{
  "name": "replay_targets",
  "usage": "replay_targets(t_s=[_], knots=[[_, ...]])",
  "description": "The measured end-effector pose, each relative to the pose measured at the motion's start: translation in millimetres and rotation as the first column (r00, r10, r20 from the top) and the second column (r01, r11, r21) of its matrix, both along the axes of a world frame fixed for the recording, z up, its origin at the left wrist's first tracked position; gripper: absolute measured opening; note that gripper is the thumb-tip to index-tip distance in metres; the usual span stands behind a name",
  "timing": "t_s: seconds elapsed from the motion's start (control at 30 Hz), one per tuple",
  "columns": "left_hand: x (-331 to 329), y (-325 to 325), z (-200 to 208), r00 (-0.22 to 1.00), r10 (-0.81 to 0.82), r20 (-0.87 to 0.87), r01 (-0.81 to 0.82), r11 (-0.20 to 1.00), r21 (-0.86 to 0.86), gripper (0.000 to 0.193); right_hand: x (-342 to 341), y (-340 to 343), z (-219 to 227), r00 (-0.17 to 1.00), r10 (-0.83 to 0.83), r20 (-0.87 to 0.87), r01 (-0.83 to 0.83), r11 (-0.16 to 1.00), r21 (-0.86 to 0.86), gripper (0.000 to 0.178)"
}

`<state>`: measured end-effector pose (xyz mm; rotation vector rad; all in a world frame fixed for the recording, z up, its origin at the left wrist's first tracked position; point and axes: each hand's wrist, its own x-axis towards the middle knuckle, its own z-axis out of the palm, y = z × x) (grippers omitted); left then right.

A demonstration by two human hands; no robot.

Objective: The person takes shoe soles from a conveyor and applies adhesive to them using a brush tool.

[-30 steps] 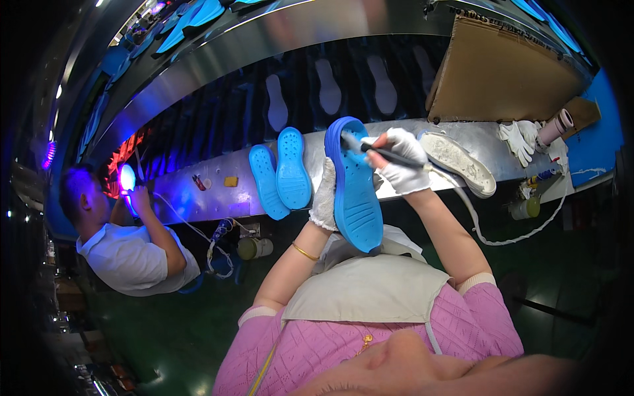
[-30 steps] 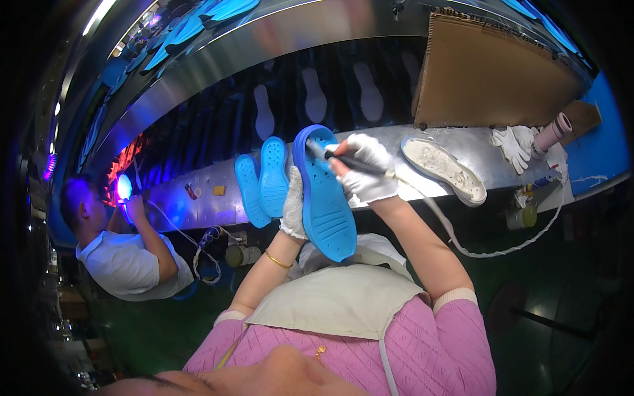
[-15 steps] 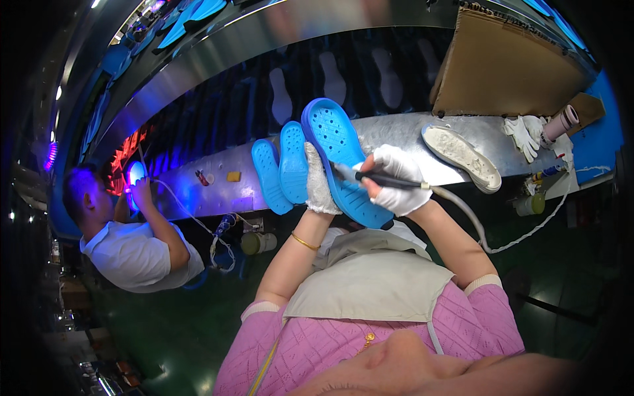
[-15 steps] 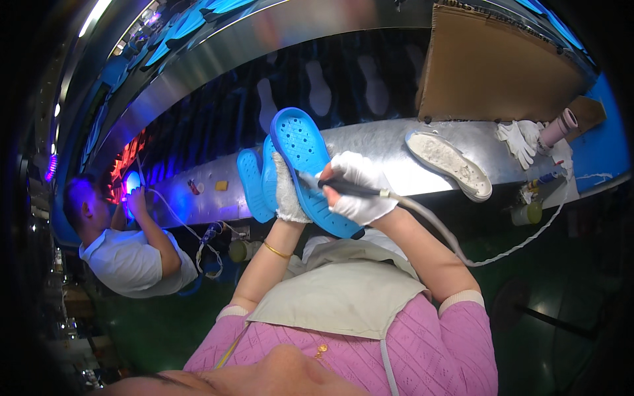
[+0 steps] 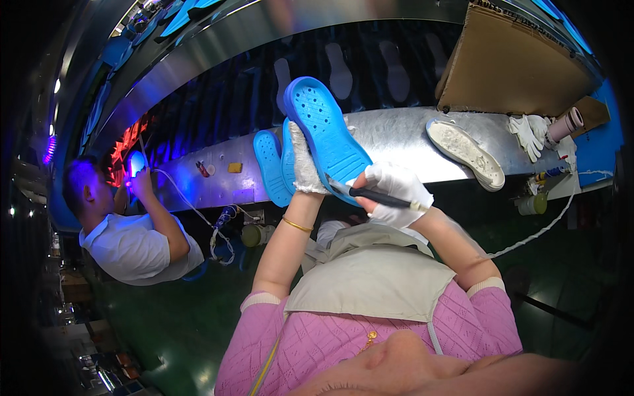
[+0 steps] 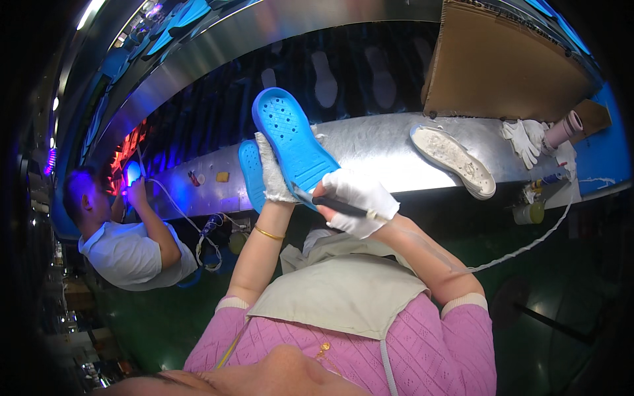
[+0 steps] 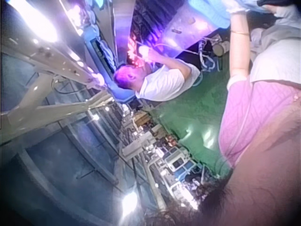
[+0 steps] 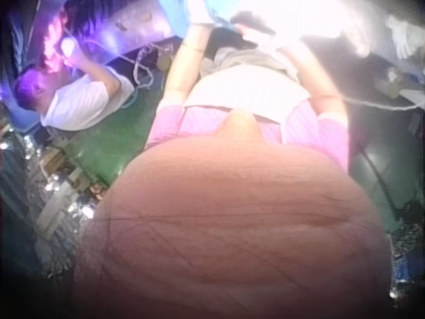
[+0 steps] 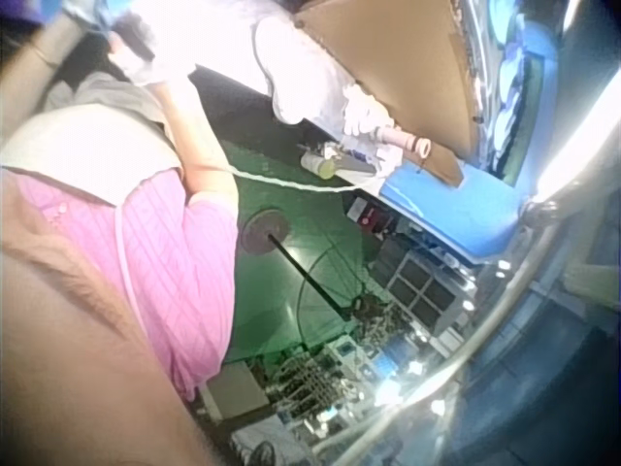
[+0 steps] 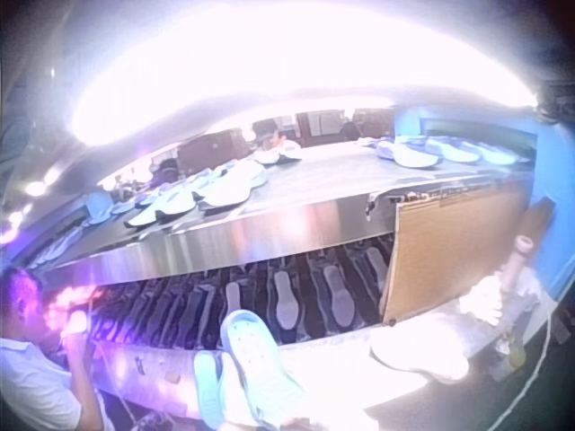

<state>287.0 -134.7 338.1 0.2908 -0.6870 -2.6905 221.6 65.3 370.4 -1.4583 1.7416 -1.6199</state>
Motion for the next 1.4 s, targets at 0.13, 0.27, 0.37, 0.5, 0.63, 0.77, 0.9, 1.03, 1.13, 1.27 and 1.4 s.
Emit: replay_targets(t_s=[0.13, 0.27, 0.37, 0.5, 0.63, 0.77, 0.9, 1.03, 1.13, 1.27, 1.4], knots=[[4.1, 12.4, 14.8, 0.993, 0.014, -0.12, -0.005, 0.998, 0.069, 0.091, -21.3, 3.0, 1.0, 0.967, -0.108, 0.229, 0.098, 0.994, 0.053, 0.017], [16.9, 44.1, 29.2, 0.988, -0.014, -0.154, 0.013, 1.0, -0.007, 0.096, -36.9, 8.5, 5.4, 0.886, -0.118, 0.448, 0.137, 0.991, -0.01, 0.015], [15.4, 53.8, 31.9, 0.976, -0.09, -0.197, 0.106, 0.992, 0.07, 0.096, -24.7, 8.0, 5.8, 0.931, -0.078, 0.357, 0.153, 0.971, -0.185, 0.013], [4.1, 44.8, 28.9, 0.986, -0.068, -0.154, 0.067, 0.998, -0.012, 0.093, 2.0, 6.1, 0.9, 0.954, 0.009, 0.299, 0.02, 0.995, -0.094, 0.017], [3.9, 36.7, 27.7, 0.951, -0.041, -0.306, 0.055, 0.998, 0.039, 0.096, 2.0, 2.9, -4.9, 0.76, -0.039, 0.649, 0.089, 0.995, -0.045, 0.015], [4.4, 31.8, 30.9, 0.958, -0.019, -0.286, -0.009, 0.995, -0.096, 0.097, 10.3, -5.3, -11.8, 0.976, -0.135, 0.168, 0.171, 0.96, -0.223, 0.013], [4.7, 27.1, 37.0, 0.964, -0.02, -0.267, 0.005, 0.998, -0.055, 0.096, 12.1, -9.1, -11.8, 0.785, -0.039, 0.618, 0.035, 0.999, 0.019, 0.014], [8.8, 22.4, 45.6, 0.948, -0.082, -0.309, 0.065, 0.996, -0.064, 0.096, -7.2, -7.8, -3.3, 0.664, 0.117, 0.738, 0.012, 0.986, -0.167, 0.012], [8.9, 16.9, 50.8, 0.955, -0.097, -0.279, 0.063, 0.99, -0.129, 0.098, -11.8, -4.9, 1.2, 0.968, 0.047, 0.246, 0.002, 0.98, -0.197, 0.014], [5.0, 6.7, 54.1, 0.949, -0.166, -0.267, 0.13, 0.981, -0.146, 0.097, -7.8, -2.8, -0.4, 0.998, 0.062, 0.027, -0.058, 0.988, -0.143, 0.018], [4.7, -2.1, 56.2, 0.924, -0.268, -0.274, 0.264, 0.963, -0.055, 0.094, -8.6, 3.9, -3.2, 0.931, 0.218, 0.293, -0.201, 0.976, -0.087, 0.014]])
